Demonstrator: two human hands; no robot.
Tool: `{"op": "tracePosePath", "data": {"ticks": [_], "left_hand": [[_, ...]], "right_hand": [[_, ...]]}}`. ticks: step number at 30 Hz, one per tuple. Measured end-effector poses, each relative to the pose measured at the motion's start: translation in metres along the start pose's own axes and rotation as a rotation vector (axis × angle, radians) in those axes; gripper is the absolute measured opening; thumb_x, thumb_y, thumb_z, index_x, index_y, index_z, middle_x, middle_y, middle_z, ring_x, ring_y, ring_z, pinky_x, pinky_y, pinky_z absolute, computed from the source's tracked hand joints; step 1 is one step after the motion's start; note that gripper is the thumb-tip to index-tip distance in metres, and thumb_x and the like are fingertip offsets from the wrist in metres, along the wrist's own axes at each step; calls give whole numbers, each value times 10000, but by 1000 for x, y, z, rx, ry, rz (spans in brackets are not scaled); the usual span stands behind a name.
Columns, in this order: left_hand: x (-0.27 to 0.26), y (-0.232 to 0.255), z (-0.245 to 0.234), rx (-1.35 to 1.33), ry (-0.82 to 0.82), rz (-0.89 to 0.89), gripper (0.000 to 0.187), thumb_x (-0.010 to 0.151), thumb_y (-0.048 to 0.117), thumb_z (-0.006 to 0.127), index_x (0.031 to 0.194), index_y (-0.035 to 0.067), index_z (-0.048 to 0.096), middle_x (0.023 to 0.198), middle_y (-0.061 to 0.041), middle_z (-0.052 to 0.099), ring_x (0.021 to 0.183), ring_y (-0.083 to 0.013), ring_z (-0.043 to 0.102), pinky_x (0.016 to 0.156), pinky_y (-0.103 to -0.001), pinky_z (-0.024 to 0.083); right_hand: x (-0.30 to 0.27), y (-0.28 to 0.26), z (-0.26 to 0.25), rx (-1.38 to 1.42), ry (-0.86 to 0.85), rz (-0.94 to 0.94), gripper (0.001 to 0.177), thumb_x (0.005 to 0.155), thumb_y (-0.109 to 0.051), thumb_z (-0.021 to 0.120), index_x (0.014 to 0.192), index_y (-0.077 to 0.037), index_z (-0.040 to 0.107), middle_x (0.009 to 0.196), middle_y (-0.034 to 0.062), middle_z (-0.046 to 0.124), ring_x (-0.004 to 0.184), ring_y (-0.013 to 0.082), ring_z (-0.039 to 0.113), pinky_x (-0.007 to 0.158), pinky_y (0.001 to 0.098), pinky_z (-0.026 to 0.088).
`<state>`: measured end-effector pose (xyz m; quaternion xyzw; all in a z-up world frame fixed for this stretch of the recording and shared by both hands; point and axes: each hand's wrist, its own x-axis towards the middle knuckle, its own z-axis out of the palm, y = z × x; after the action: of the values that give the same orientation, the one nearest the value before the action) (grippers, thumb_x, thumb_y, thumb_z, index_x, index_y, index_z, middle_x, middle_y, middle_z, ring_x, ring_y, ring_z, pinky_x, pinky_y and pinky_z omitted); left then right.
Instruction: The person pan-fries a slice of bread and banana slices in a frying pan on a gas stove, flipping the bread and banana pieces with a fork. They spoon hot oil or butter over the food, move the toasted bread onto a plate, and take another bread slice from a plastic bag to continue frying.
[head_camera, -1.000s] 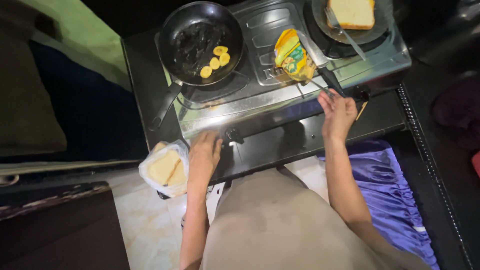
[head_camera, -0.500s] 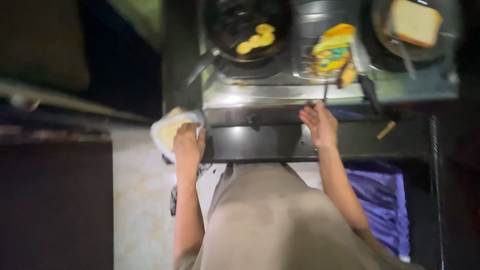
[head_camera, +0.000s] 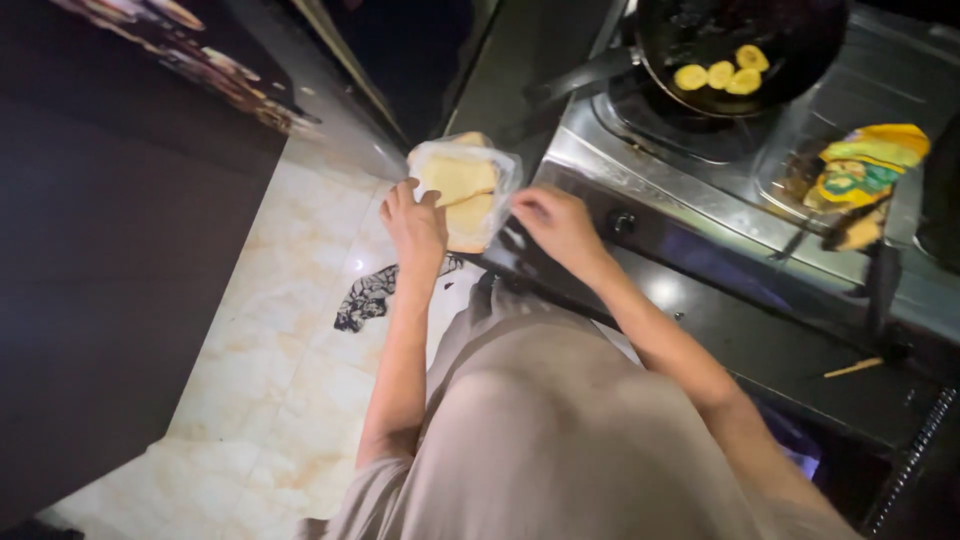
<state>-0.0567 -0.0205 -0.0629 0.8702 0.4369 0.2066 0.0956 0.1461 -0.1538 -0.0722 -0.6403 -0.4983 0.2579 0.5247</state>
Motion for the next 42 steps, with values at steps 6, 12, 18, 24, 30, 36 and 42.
{"op": "tracePosePath", "data": {"ticks": [6, 12, 18, 24, 30, 36, 42], "left_hand": [[0, -4, 16, 39, -70, -70, 419, 755, 145, 804, 1170, 137, 751, 1606, -188, 287, 1481, -480, 244, 1084, -791, 234], [3, -23, 27, -56, -176, -118, 794, 726, 107, 846, 1456, 89, 535, 1649, -219, 195, 1490, -520, 219, 1073, -762, 290], [5, -31, 34, -160, -169, -116, 904, 680, 80, 873, 1498, 76, 489, 1644, -229, 214, 1459, -517, 271, 1156, -573, 358], [13, -38, 30, -295, -105, -49, 891, 699, 66, 865, 1494, 27, 465, 1606, -271, 264, 1440, -510, 332, 1176, -519, 368], [31, -33, 11, -330, -91, -68, 771, 705, 68, 841, 1422, 45, 557, 1533, -269, 397, 1372, -474, 406, 1129, -514, 378], [51, -7, -46, -560, -155, -162, 348, 857, 165, 798, 1145, 2, 693, 1033, -183, 724, 988, -310, 714, 869, -384, 548], [76, 53, -109, -749, -373, 40, 309, 886, 219, 817, 1055, -20, 715, 873, -138, 698, 851, -168, 643, 795, -323, 540]], "right_hand": [[68, 15, 76, -455, -283, -335, 169, 842, -39, 652, 1002, -21, 702, 1134, 156, 658, 1129, 360, 632, 929, 462, 537], [89, 75, 99, -747, -401, -397, 193, 802, -125, 694, 960, -16, 709, 1114, 165, 644, 1123, 352, 628, 964, 444, 533], [104, 88, 95, -766, -490, -392, 159, 850, -75, 653, 992, -53, 721, 1101, 141, 676, 1111, 321, 662, 933, 433, 548], [113, 39, 67, -513, -409, -280, 152, 907, -133, 634, 1022, -58, 698, 1045, 144, 699, 968, 361, 669, 815, 467, 554], [129, -15, 35, -396, -461, -158, 174, 999, -194, 606, 1045, -26, 616, 979, 176, 693, 886, 392, 674, 762, 489, 533], [138, -48, -15, -135, -549, -80, 204, 986, -218, 653, 1087, -41, 662, 998, 112, 754, 884, 224, 729, 782, 347, 558], [116, -70, -107, 235, -684, 123, 222, 998, -199, 684, 1127, -17, 688, 998, 24, 702, 930, 65, 611, 814, 248, 526]]}}
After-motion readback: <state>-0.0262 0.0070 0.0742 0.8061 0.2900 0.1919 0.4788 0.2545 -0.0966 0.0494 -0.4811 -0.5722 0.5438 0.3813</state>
